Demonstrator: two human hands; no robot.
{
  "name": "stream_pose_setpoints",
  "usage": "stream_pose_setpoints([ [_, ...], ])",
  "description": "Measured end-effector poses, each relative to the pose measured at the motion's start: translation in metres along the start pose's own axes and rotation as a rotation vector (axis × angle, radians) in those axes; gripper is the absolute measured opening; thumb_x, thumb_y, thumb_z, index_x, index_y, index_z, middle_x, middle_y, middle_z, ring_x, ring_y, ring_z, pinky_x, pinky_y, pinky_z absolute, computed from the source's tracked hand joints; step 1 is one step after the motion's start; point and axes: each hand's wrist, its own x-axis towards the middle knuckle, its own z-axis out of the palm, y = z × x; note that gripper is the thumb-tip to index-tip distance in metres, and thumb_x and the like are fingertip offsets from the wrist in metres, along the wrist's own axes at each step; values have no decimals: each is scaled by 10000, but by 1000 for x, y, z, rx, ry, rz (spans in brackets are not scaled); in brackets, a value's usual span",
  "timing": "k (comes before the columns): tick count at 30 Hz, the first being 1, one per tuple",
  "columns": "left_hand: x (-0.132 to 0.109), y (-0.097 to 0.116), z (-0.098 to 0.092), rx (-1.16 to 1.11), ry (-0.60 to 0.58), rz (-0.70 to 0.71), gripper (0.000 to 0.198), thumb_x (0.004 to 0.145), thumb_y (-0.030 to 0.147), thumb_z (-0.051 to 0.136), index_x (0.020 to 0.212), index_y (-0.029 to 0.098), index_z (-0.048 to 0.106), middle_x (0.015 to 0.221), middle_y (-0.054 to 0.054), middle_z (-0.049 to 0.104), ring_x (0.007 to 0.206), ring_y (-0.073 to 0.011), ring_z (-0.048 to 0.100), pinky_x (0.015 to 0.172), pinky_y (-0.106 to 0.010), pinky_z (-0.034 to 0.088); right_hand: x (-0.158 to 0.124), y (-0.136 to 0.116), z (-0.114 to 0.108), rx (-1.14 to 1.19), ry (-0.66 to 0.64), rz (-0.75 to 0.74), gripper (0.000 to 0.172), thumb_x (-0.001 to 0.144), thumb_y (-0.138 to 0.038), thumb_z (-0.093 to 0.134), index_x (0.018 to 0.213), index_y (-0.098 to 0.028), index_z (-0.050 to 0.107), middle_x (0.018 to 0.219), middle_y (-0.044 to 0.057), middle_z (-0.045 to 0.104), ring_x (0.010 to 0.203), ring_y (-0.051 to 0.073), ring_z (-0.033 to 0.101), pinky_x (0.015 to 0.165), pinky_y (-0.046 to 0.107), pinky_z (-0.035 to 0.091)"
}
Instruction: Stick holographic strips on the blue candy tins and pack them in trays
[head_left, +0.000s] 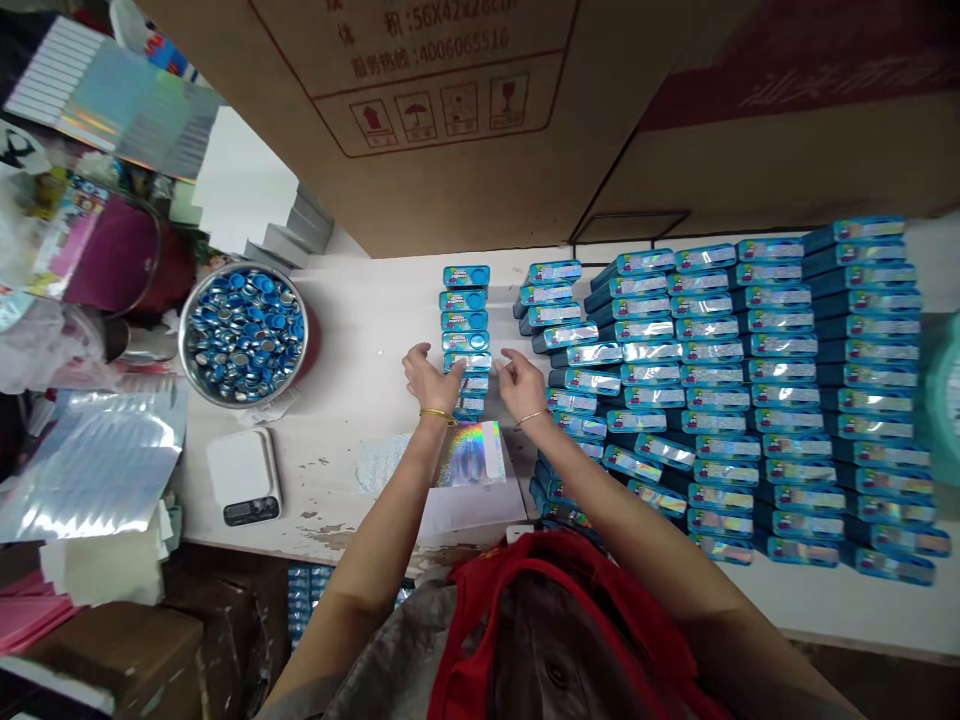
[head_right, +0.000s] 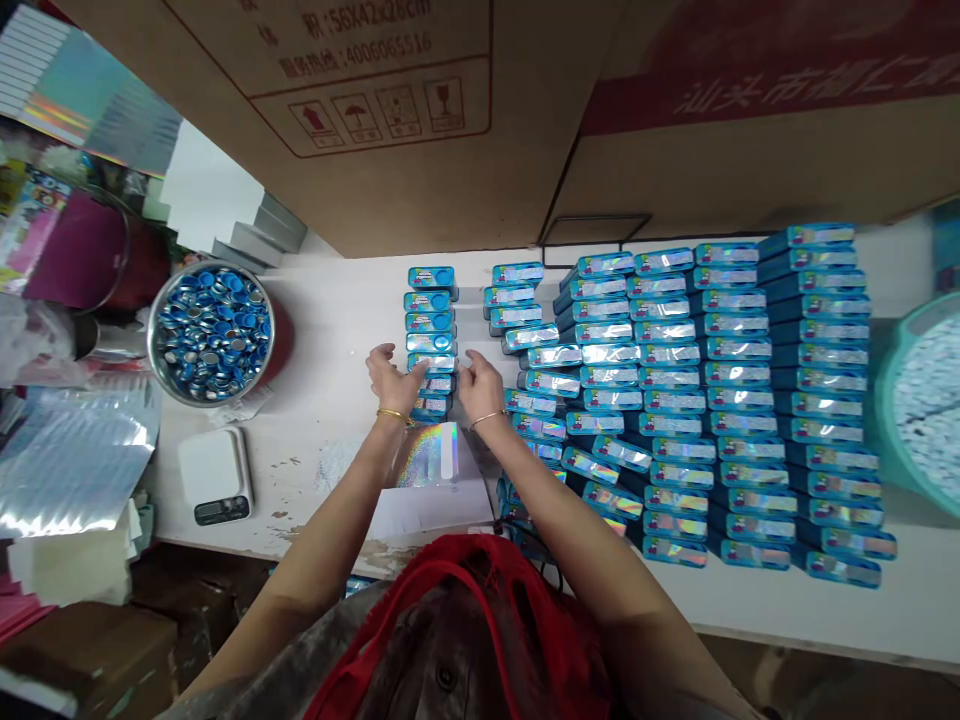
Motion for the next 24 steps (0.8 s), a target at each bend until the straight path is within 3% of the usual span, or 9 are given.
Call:
stream_pose_setpoints([
  [3,5,-1,1,-51,-82,-88,701,702,354,766,1286,269,388,1309,-91,480,1204,-269,504,992,-448,373,-12,1,8,40,-49,-100,446,879,-203,352,1240,-109,597,918,129,661,851,246,604,790,361,483],
  [7,7,-2,-2,-17,-88,-32,729,690,367,775,1311,263,407,1374,-125,454,1280,-327,444,1012,-482,353,-16,-3,0,-46,-157,-54,432,878,-206,384,1237,-110,605,901,133,648,833,257,600,787,378,487],
  [9,3,-5,-9,-8,-37,94,670,710,383,758,1289,247,452,1383,-135,458,1288,-344,427,1009,-483,351,-22,-6,-14,-51,-151,-35,404,916,-320,415,1191,-113,627,905,134,647,847,254,604,804,376,483],
  [11,-7,-11,-20,-46,-23,284,469,796,384,674,1215,236,523,1302,-120,537,1231,-308,476,995,-446,361,-34,-8,-28,-19,-161,-42,436,906,-471,482,1142,-144,645,925,122,657,870,243,611,814,363,477],
  [14,-27,-24,-39,-78,-158,562,190,905,341,526,1039,236,610,1078,-76,649,1058,-230,566,943,-373,382,-60,-8,-40,8,-293,-19,465,774,-581,645,1012,-183,670,835,65,662,787,212,608,732,322,466],
  [16,-41,-34,-48,-12,-274,689,172,921,324,504,1001,239,631,1021,-63,666,1003,-212,575,903,-353,380,-75,-7,-41,20,-391,19,372,744,-549,671,847,-192,659,688,13,608,659,174,557,633,286,429],
  [19,-58,-47,-54,134,-394,838,202,926,324,518,1064,244,641,1057,-63,669,1004,-210,565,836,-346,361,-84,-8,-39,108,-453,32,313,812,-479,555,652,-210,562,556,-32,474,554,139,447,553,262,356],
  [21,-65,-52,-54,217,-419,912,216,941,314,497,1078,247,650,1046,-67,672,979,-211,562,792,-347,348,-84,-13,-40,187,-434,-11,314,840,-454,486,649,-212,542,581,-25,475,582,142,445,569,264,353],
  [24,-70,-54,-52,305,-354,964,226,953,288,471,1049,252,672,994,-72,688,937,-221,563,759,-358,341,-80,-21,-42,250,-401,-63,327,853,-457,447,657,-209,533,627,-13,500,630,149,463,608,271,366],
])
